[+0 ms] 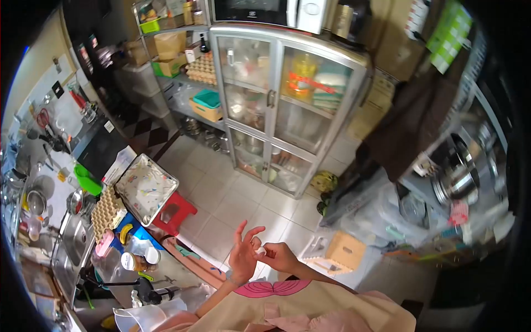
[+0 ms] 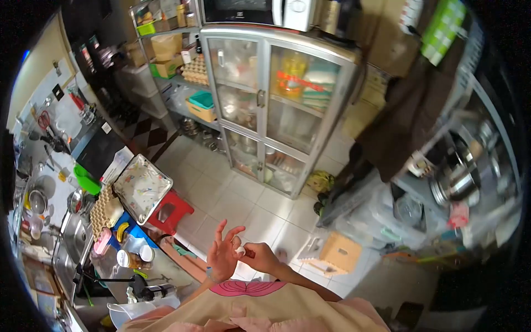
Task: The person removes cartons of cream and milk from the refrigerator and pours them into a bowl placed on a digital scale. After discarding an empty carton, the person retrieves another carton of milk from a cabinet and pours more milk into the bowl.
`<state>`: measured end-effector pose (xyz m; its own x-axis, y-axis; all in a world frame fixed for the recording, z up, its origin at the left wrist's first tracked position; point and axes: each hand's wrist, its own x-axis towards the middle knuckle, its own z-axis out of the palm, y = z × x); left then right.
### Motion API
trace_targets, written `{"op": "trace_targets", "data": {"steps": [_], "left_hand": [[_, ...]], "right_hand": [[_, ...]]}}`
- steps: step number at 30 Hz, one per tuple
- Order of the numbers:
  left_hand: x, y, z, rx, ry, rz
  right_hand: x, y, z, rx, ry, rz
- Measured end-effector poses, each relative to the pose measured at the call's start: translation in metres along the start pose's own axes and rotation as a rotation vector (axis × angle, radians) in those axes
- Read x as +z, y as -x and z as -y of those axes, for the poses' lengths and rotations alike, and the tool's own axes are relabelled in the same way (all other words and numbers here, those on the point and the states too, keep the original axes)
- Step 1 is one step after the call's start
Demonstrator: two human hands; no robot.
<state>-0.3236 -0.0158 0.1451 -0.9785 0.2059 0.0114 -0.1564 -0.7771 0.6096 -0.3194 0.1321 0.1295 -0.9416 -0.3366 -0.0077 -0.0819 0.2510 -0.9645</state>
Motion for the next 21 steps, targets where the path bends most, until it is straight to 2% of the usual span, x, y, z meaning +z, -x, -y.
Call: {"op": "trace_targets", "data": {"steps": [2, 6, 7, 9, 10, 13, 17, 19, 21], "left_hand": [[0.002, -0.038, -0.003, 0.032, -0.075, -0.023], [0.001, -0.109, -0.017, 0.111, 0.02, -0.09], [-0.001, -0.135, -0.026, 0.174, 0.025, -0.111], [-0.005, -0.15, -0.036, 0.161, 0.255, -0.261], [-0.006, -0.158, -0.042, 0.157, 0.373, -0.327], [-0.016, -0.193, -0.065, 0.186, 0.458, -0.47], [-0.044, -0.249, -0.095, 0.293, 0.426, -0.555], [-0.07, -0.281, -0.123, 0.342, 0.374, -0.571], [-0.097, -0.32, -0.158, 0.427, 0.19, -0.565]], "right_hand": [[-0.026, -0.044, 0.001, -0.113, 0.239, 0.054], [-0.058, -0.137, 0.005, -0.061, 0.197, 0.278], [-0.065, -0.174, -0.001, -0.094, 0.065, 0.369], [-0.066, -0.208, -0.013, -0.066, -0.244, 0.546], [-0.072, -0.228, -0.006, -0.055, -0.248, 0.592], [-0.086, -0.31, 0.03, -0.179, 0.166, 0.952], [-0.062, -0.408, 0.017, -0.348, 0.251, 1.149], [-0.044, -0.462, 0.021, -0.376, 0.302, 1.162], [-0.022, -0.511, 0.029, -0.386, 0.403, 1.143]]}}
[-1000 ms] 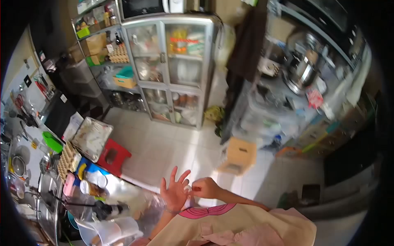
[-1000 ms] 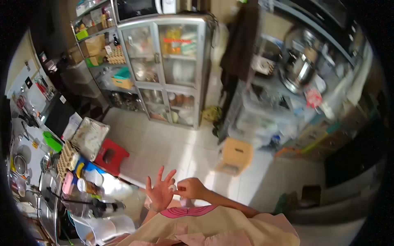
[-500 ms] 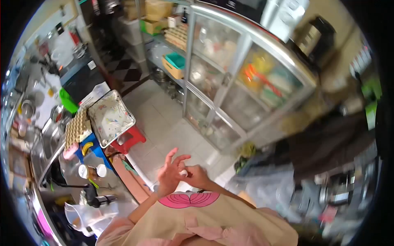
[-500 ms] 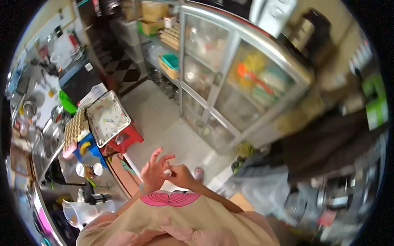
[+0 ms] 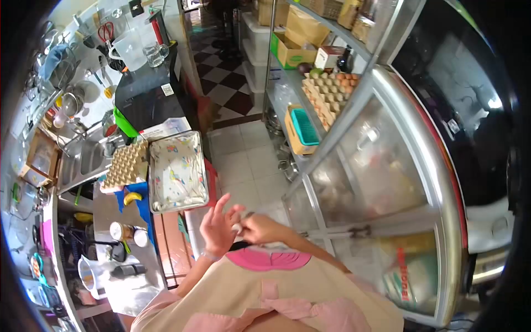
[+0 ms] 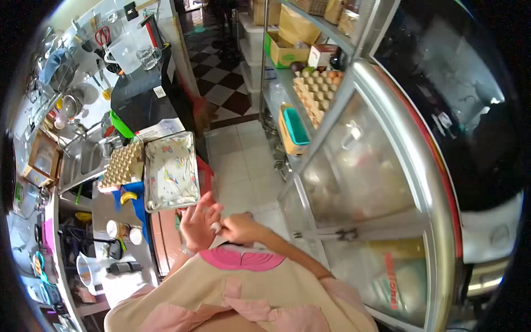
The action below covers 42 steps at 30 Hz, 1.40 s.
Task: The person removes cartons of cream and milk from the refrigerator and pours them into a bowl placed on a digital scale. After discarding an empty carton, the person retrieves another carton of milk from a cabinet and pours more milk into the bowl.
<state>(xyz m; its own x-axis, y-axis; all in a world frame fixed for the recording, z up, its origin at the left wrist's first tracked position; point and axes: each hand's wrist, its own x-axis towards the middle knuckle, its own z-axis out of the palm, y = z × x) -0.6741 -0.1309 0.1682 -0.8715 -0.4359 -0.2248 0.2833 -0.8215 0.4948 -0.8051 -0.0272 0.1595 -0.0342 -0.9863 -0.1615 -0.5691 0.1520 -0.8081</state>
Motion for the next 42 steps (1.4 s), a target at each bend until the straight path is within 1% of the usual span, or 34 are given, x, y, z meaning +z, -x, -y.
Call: {"op": "trace_targets", "data": {"steps": [1, 2, 4, 5, 6, 8, 9, 12, 14, 16, 18, 20, 21, 22, 23, 24, 25, 26, 27, 28, 29, 30, 31, 32, 33, 34, 35, 36, 38, 39, 41, 42], "left_hand": [[0.004, -0.025, -0.01, 0.052, -0.071, 0.023], [0.008, -0.055, -0.023, 0.067, -0.077, 0.026], [0.015, -0.105, -0.047, 0.102, -0.126, 0.137], [0.02, -0.131, -0.057, 0.133, -0.146, 0.191], [0.026, -0.154, -0.068, 0.172, -0.136, 0.173], [0.033, -0.187, -0.091, 0.236, -0.237, 0.063], [0.033, -0.197, -0.101, 0.282, -0.283, -0.01], [0.033, -0.214, -0.121, 0.457, -0.184, -0.17], [0.024, -0.22, -0.134, 0.619, -0.118, -0.285], [0.019, -0.207, -0.13, 0.767, -0.144, -0.488], [0.023, -0.186, -0.132, 0.952, -0.124, -0.667], [0.043, -0.148, -0.126, 1.183, -0.395, -1.005], [0.058, -0.125, -0.12, 1.251, -0.542, -1.186], [0.085, -0.094, -0.118, 1.333, -0.802, -1.341], [0.121, -0.063, -0.119, 1.364, -1.077, -1.485], [0.16, -0.042, -0.124, 1.533, -1.289, -1.544], [0.198, -0.029, -0.123, 1.605, -1.41, -1.585], [0.235, -0.016, -0.123, 1.679, -1.53, -1.635], [0.274, -0.01, -0.116, 1.46, -1.628, -1.854], [0.293, -0.001, -0.114, 1.282, -1.776, -1.959], [0.301, 0.01, -0.112, 1.145, -1.941, -1.981], [0.3, 0.024, -0.111, 1.034, -2.082, -1.98], [0.294, 0.041, -0.108, 0.97, -2.173, -1.974], [0.287, 0.06, -0.107, 0.907, -2.261, -1.963], [0.282, 0.08, -0.103, 0.86, -2.325, -1.953], [0.278, 0.1, -0.099, 0.818, -2.369, -1.958], [0.274, 0.121, -0.094, 0.792, -2.389, -1.961], [0.27, 0.142, -0.088, 0.779, -2.401, -1.954], [0.257, 0.185, -0.074, 0.782, -2.374, -1.907], [0.25, 0.208, -0.064, 0.799, -2.308, -1.851], [0.234, 0.251, -0.037, 0.818, -2.094, -1.698], [0.225, 0.273, -0.02, 0.809, -1.944, -1.706]], "right_hand": [[-0.016, -0.017, -0.004, -0.007, -0.015, 0.001], [-0.042, -0.038, -0.009, 0.025, -0.015, 0.035], [-0.087, -0.074, -0.016, 0.091, -0.019, 0.128], [-0.11, -0.093, -0.02, 0.072, -0.004, 0.148], [-0.132, -0.111, -0.023, 0.064, -0.006, 0.16], [-0.165, -0.148, -0.025, 0.035, -0.013, 0.226], [-0.181, -0.167, -0.024, -0.008, 0.009, 0.297], [-0.22, -0.231, -0.022, -0.106, 0.299, 0.461], [-0.224, -0.287, -0.023, -0.232, 0.366, 0.591], [-0.214, -0.328, -0.028, -0.326, 0.439, 0.713], [-0.195, -0.364, -0.028, -0.553, 0.577, 0.874], [-0.169, -0.382, -0.016, -0.817, 0.719, 0.999], [-0.155, -0.386, 0.002, -0.898, 0.734, 1.063], [-0.144, -0.382, 0.017, -0.951, 0.737, 1.167], [-0.134, -0.371, 0.028, -0.987, 0.737, 1.267], [-0.121, -0.359, 0.036, -1.011, 0.736, 1.362], [-0.103, -0.347, 0.042, -1.047, 0.738, 1.403], [-0.081, -0.334, 0.047, -1.157, 0.782, 1.423], [-0.06, -0.319, 0.052, -1.263, 0.82, 1.44], [-0.038, -0.303, 0.058, -1.374, 0.852, 1.446], [-0.021, -0.284, 0.073, -1.406, 0.841, 1.466], [-0.01, -0.262, 0.087, -1.398, 0.759, 1.501], [0.005, -0.241, 0.098, -1.381, 0.677, 1.535], [0.029, -0.223, 0.103, -1.375, 0.61, 1.612], [0.064, -0.205, 0.089, -1.339, 0.621, 1.595], [0.144, -0.218, -0.005, -0.699, -0.141, 1.966], [0.151, -0.19, 0.023, -1.107, 0.306, 1.778], [0.149, -0.157, 0.073, -1.371, 0.584, 1.665], [0.167, -0.121, 0.128, -1.455, 0.681, 1.674], [0.179, -0.105, 0.155, -1.473, 0.72, 1.678], [0.207, -0.075, 0.204, -1.514, 0.803, 1.673], [0.228, -0.061, 0.222, -1.554, 0.807, 1.65]]}}
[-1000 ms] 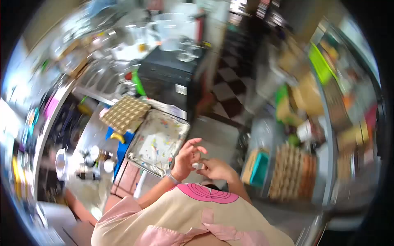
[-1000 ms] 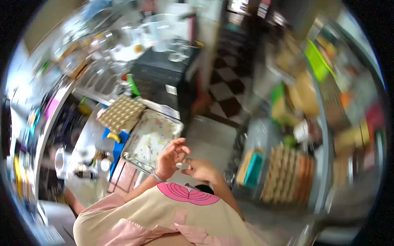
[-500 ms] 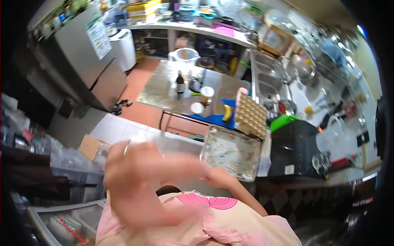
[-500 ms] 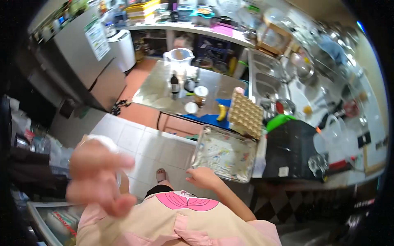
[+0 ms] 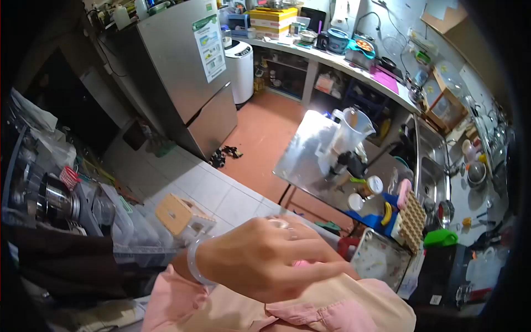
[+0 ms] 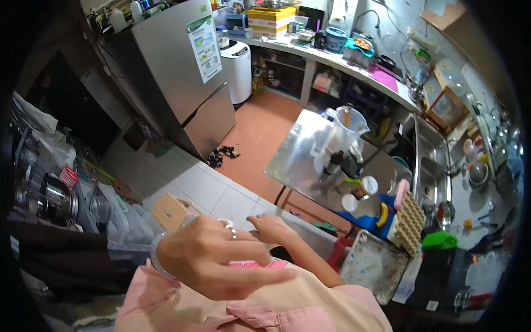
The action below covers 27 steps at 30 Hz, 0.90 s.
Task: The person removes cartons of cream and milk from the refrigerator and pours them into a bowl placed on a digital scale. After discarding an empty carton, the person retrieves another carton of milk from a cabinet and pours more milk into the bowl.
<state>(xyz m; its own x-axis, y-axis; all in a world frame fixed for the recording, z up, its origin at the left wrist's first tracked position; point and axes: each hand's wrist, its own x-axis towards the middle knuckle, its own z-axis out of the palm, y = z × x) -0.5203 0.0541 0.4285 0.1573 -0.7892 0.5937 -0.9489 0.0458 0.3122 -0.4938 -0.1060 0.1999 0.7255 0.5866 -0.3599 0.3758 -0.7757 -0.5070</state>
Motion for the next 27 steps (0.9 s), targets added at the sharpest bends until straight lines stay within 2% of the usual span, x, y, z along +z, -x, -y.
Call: {"op": "trace_targets", "data": {"steps": [1, 2, 3, 4, 5, 7, 8, 10, 11, 13, 14, 16, 17, 18, 21, 23, 26, 27], "left_hand": [[-0.007, 0.019, 0.019, -0.101, 0.08, 0.027], [-0.014, 0.035, 0.039, -0.11, 0.065, 0.021], [-0.02, 0.052, 0.059, -0.2, 0.082, -0.03], [-0.027, 0.068, 0.079, -0.29, 0.097, -0.081], [-0.032, 0.083, 0.099, -0.299, 0.076, -0.093], [-0.04, 0.113, 0.132, -0.494, 0.202, -0.17], [-0.047, 0.128, 0.144, -0.515, 0.178, -0.197], [-0.067, 0.152, 0.17, -0.85, 0.192, -0.186], [-0.071, 0.166, 0.178, -0.865, 0.166, -0.213], [-0.073, 0.197, 0.193, -1.252, 0.027, -0.498], [-0.073, 0.207, 0.2, -1.263, 0.003, -0.517], [-0.074, 0.224, 0.211, -1.397, 0.024, -0.863], [-0.074, 0.233, 0.217, -1.45, 0.037, -1.034], [-0.072, 0.241, 0.224, -1.451, 0.028, -1.04], [-0.069, 0.26, 0.259, -1.355, 0.098, -1.366], [-0.082, 0.276, 0.288, -1.344, 0.123, -1.376], [-0.119, 0.312, 0.325, -1.329, 0.194, -1.371], [-0.135, 0.325, 0.337, -1.37, 0.127, -1.261]], "right_hand": [[-0.014, -0.029, 0.0, -0.011, 0.035, -0.015], [-0.022, -0.061, -0.012, -0.139, 0.078, -0.153], [-0.03, -0.094, -0.025, -0.258, 0.137, -0.298], [-0.053, -0.122, -0.023, -0.295, 0.178, -0.323], [-0.085, -0.15, -0.019, -0.335, 0.226, -0.35], [-0.143, -0.207, -0.012, -0.414, 0.155, -0.369], [-0.17, -0.235, -0.005, -0.452, 0.171, -0.418], [-0.235, -0.301, 0.009, -0.531, 0.213, -0.46], [-0.263, -0.335, 0.018, -0.619, 0.221, -0.573], [-0.324, -0.411, 0.048, -0.733, 0.275, -0.753], [-0.353, -0.451, 0.068, -0.754, 0.325, -0.81], [-0.41, -0.537, 0.116, -0.788, 0.357, -0.965], [-0.436, -0.574, 0.144, -0.738, 0.402, -1.017], [-0.461, -0.609, 0.172, -0.685, 0.451, -1.069], [-0.521, -0.696, 0.23, -0.718, 0.449, -1.112], [-0.545, -0.719, 0.258, -0.633, 0.342, -0.932], [-0.569, -0.739, 0.283, -0.596, 0.443, -0.942], [-0.576, -0.744, 0.288, -0.579, 0.504, -0.929]]}}
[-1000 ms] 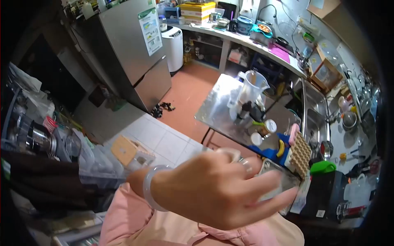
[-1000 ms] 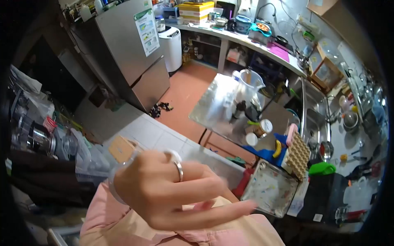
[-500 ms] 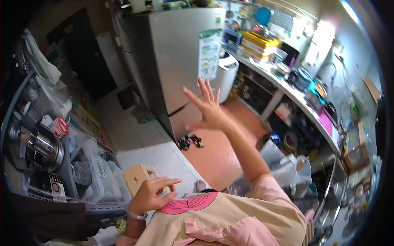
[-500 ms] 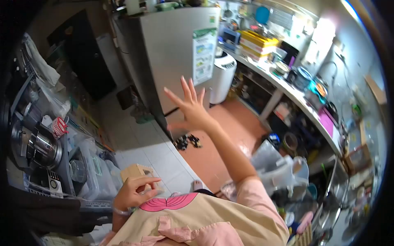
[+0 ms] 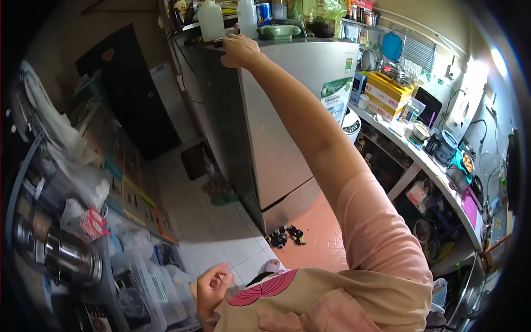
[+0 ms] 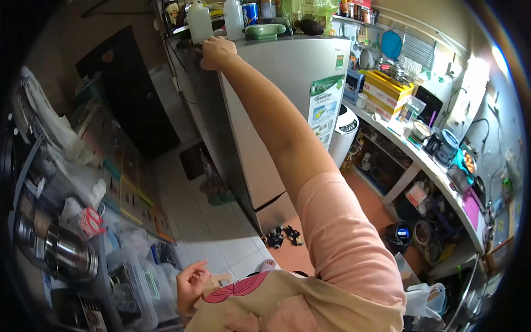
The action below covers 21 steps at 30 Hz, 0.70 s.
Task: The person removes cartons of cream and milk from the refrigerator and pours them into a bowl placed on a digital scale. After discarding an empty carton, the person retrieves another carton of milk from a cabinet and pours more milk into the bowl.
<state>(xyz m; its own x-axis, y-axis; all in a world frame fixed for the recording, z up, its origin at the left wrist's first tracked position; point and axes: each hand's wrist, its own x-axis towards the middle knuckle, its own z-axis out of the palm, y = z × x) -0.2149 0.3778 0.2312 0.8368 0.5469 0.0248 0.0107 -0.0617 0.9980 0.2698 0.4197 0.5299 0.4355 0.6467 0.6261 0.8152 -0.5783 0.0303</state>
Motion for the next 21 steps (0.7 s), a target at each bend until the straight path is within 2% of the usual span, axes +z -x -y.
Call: {"op": "trace_targets", "data": {"steps": [2, 5, 6, 8, 10, 13, 15, 17, 19, 20, 21], "left_hand": [[-0.012, -0.045, -0.008, 0.059, -0.215, 0.068], [-0.003, -0.107, -0.041, 0.217, -0.066, 0.166], [0.007, -0.124, -0.054, 0.266, 0.025, 0.199], [0.019, -0.155, -0.068, 0.399, -0.024, 0.262], [0.031, -0.175, -0.08, 0.375, -0.025, 0.29], [0.057, -0.186, -0.077, 0.348, 0.01, 0.342], [0.076, -0.193, -0.072, 0.366, 0.058, 0.405], [0.089, -0.198, -0.069, 0.329, 0.004, 0.381], [0.102, -0.201, -0.062, 0.258, -0.108, 0.34], [0.108, -0.207, -0.057, 0.241, -0.107, 0.341], [0.113, -0.216, -0.051, 0.236, -0.116, 0.332]], "right_hand": [[-0.008, -0.017, -0.005, -0.005, 0.015, 0.056], [-0.008, -0.017, -0.007, -0.011, 0.011, 0.218], [-0.004, -0.011, -0.007, 0.017, -0.027, 0.178], [-0.005, -0.005, -0.002, 0.071, -0.098, 0.08], [-0.033, 0.035, -0.01, 0.036, -0.143, 0.017], [-0.076, 0.112, -0.039, -0.139, -0.251, -0.193], [-0.12, 0.168, -0.05, -0.085, -0.297, -0.227], [-0.144, 0.215, -0.07, 0.042, -0.342, -0.285], [-0.16, 0.257, -0.088, 0.005, -0.41, -0.46], [-0.165, 0.272, -0.103, 0.013, -0.415, -0.446], [-0.17, 0.287, -0.118, -0.008, -0.477, -0.56]]}}
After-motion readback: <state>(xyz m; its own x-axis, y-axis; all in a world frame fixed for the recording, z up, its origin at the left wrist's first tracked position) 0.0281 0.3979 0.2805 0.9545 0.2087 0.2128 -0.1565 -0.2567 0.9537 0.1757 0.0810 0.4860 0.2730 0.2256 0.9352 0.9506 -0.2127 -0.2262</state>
